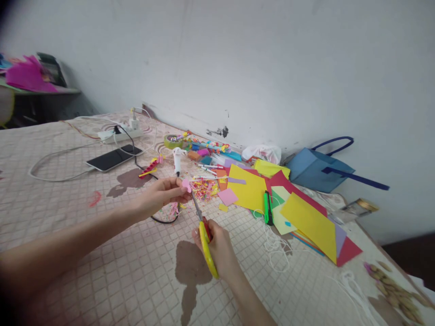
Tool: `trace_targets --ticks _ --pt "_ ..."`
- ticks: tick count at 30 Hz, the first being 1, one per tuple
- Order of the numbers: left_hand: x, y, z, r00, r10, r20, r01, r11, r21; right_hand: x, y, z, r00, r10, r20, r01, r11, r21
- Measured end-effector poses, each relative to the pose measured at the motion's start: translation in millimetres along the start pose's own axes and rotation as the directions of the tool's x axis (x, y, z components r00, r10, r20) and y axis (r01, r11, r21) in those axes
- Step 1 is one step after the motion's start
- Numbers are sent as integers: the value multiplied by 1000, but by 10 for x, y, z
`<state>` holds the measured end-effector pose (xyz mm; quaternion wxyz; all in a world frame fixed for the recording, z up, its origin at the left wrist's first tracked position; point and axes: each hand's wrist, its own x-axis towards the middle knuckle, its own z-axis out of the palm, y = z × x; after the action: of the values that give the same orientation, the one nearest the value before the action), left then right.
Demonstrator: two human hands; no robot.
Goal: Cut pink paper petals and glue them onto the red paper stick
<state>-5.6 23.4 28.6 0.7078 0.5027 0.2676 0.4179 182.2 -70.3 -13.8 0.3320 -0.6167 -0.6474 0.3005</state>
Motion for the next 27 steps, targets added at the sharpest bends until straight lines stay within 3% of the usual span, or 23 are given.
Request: trace_targets --ticks 27 --pt "-8 6 20 1000 -17 10 16 999 31 -37 -72 -12 999 16 40 -18 998 57"
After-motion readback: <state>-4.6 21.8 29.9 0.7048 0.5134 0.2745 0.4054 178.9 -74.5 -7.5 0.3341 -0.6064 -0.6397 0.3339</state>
